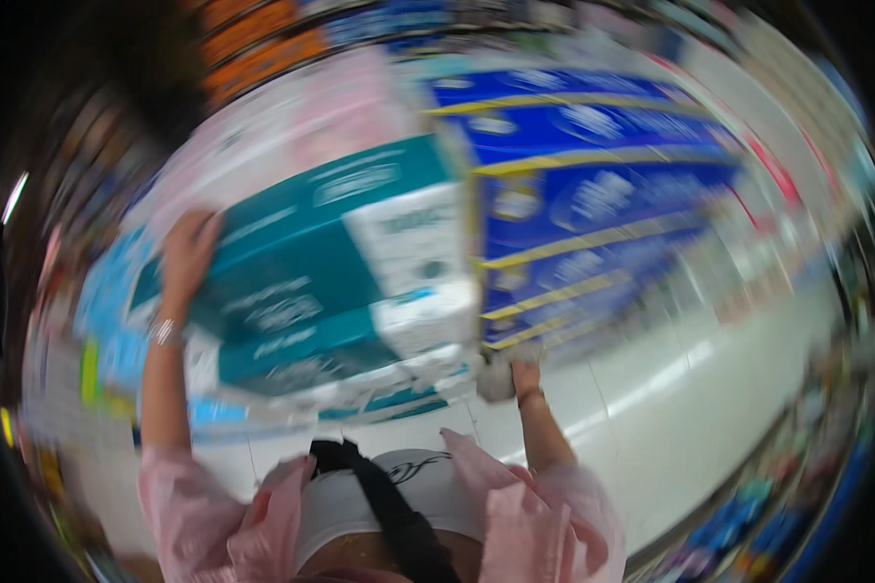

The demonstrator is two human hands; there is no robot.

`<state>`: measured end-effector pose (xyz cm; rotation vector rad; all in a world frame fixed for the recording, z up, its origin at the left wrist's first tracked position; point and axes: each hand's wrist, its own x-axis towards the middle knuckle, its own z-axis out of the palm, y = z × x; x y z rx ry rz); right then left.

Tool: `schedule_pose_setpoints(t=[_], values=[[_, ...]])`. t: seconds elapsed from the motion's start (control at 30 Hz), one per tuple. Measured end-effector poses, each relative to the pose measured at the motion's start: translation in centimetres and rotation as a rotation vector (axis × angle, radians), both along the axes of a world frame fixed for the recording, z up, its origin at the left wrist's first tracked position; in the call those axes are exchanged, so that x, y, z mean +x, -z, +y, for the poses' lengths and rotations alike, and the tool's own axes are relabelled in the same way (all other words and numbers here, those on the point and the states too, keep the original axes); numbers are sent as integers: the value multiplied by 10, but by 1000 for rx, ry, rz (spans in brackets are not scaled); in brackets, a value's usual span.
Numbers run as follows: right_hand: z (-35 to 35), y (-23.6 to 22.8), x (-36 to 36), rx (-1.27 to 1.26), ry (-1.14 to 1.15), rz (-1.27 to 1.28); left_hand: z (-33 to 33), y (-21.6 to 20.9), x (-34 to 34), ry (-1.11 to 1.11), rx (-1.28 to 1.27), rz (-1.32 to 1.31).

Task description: The person wipes the surfaces of store shelves and the labels of various products using a gray cloth. They handle packages of tissue paper, small bottles, and large blue detergent jugs, moving them to clean behind them and then placing them back on the shelves.

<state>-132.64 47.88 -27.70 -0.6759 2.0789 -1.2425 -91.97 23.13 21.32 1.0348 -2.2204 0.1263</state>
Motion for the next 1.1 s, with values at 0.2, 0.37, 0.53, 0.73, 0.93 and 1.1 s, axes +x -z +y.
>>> schedule_pose_setpoints(t=[0.2, 0.37, 0.53, 0.73, 0.93, 1.1], values=[[37, -30, 52, 316, -803, 619, 10, 35, -4, 57, -423, 126], [17, -48, 118, 413, -1082, 407, 118, 101, 95, 31, -419, 26], [4, -64, 201, 498, -1331, 369, 258, 266, 275, -515, 197, 68], [-8, -73, 304, 572, -1515, 393, 496, 389, 391, -1423, 1113, 25], [-23, -83, 417, 564, -1777, 456, 604, 425, 409, -1449, 1474, 252], [-37, -94, 507, 544, -2074, 543, 618, 460, 411, -1520, 1197, 424]])
